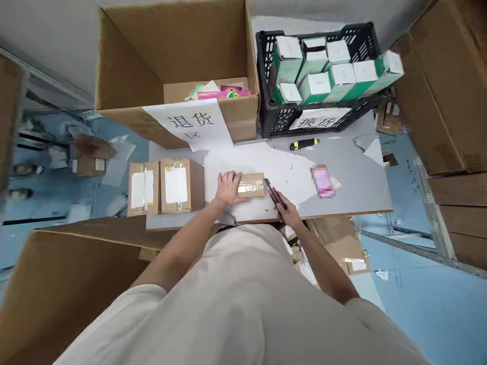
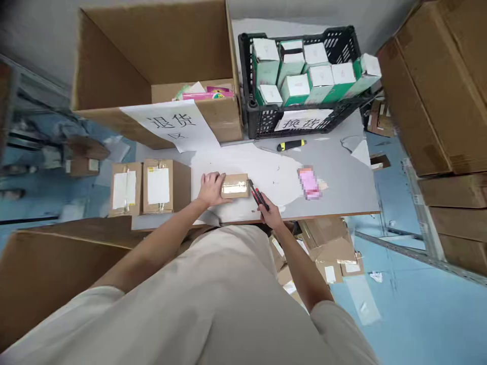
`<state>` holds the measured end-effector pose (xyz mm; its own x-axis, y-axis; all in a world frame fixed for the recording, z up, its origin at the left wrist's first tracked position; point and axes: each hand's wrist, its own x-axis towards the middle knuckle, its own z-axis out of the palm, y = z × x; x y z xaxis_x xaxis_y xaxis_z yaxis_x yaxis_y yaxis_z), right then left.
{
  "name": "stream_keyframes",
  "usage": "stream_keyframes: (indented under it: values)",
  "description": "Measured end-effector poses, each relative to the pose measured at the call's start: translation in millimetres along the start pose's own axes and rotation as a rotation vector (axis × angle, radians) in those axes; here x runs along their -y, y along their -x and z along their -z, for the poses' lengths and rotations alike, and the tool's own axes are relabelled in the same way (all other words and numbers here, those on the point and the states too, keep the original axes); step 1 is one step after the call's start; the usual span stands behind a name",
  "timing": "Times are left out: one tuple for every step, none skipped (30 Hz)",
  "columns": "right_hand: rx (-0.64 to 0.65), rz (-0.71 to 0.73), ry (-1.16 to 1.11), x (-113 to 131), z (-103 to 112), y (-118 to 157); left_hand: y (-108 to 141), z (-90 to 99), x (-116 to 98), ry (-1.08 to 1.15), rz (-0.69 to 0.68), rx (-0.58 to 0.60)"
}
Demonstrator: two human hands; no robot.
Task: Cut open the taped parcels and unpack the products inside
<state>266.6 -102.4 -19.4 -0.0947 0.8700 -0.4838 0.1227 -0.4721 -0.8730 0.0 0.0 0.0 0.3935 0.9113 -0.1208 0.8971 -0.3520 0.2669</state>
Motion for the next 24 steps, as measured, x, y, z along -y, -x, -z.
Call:
stream_keyframes:
  values:
    - [0.004,-0.014,0.027,3.7,2.7,-1.9,-0.1,-1.0,0.4,0.004,0.007,-0.006]
    - [0.011,-0.028,0.054,7.5,5.4,-3.6,-0.1,-2.1,0.8,0.009,0.013,-0.013]
    - [0.023,-0.040,0.080,11.5,8.3,-5.2,-0.1,-3.1,1.1,0.013,0.019,-0.021]
    - [0.038,-0.050,0.104,15.7,11.3,-6.4,0.1,-4.2,1.2,0.018,0.024,-0.029]
    - [0.060,-0.060,0.132,20.2,14.6,-7.4,0.4,-5.2,1.2,0.023,0.030,-0.041]
    - [0.084,-0.067,0.155,24.7,18.1,-8.0,0.7,-6.2,1.0,0.028,0.034,-0.051]
    - [0.108,-0.072,0.173,29.1,21.9,-8.4,1.1,-7.1,0.8,0.033,0.038,-0.060]
    - [0.132,-0.077,0.191,33.2,25.8,-8.5,1.5,-8.0,0.6,0.038,0.040,-0.069]
    - [0.152,-0.080,0.209,36.7,30.0,-8.1,1.7,-8.7,0.5,0.044,0.039,-0.075]
    - [0.172,-0.082,0.229,39.5,34.1,-7.2,1.9,-9.3,0.5,0.051,0.035,-0.081]
    - [0.194,-0.083,0.249,41.4,38.2,-5.7,1.8,-9.8,0.6,0.060,0.030,-0.086]
    - [0.220,-0.081,0.267,42.4,41.8,-3.4,1.6,-10.2,0.9,0.070,0.025,-0.091]
    - [0.248,-0.076,0.279,42.6,44.9,-0.4,1.2,-10.5,1.3,0.078,0.020,-0.094]
    - [0.273,-0.068,0.284,42.0,47.1,3.2,0.7,-10.7,1.8,0.083,0.016,-0.095]
    - [0.293,-0.062,0.284,40.7,48.2,7.3,0.2,-10.9,2.3,0.083,0.014,-0.096]
    - [0.303,-0.060,0.278,39.1,48.2,11.5,-0.2,-11.0,2.8,0.081,0.011,-0.094]
    - [0.300,-0.063,0.268,37.3,47.3,15.5,-0.6,-11.0,3.3,0.077,0.008,-0.092]
    - [0.289,-0.069,0.259,35.5,45.6,19.0,-0.7,-11.1,3.7,0.074,0.005,-0.090]
    - [0.275,-0.076,0.250,33.8,43.6,21.9,-0.7,-11.1,4.0,0.074,0.003,-0.089]
    - [0.260,-0.082,0.242,32.0,41.6,24.1,-0.5,-11.1,4.4,0.077,0.001,-0.088]
    - [0.244,-0.086,0.234,30.3,40.2,25.6,-0.2,-11.2,4.7,0.083,-0.001,-0.089]
    - [0.231,-0.088,0.228,28.5,39.6,26.6,0.2,-11.2,5.0,0.089,-0.003,-0.089]
    - [0.224,-0.090,0.222,26.4,40.0,27.4,0.4,-11.4,5.3,0.094,-0.002,-0.090]
    - [0.218,-0.090,0.213,24.1,41.3,28.3,0.6,-11.5,5.5,0.099,0.000,-0.090]
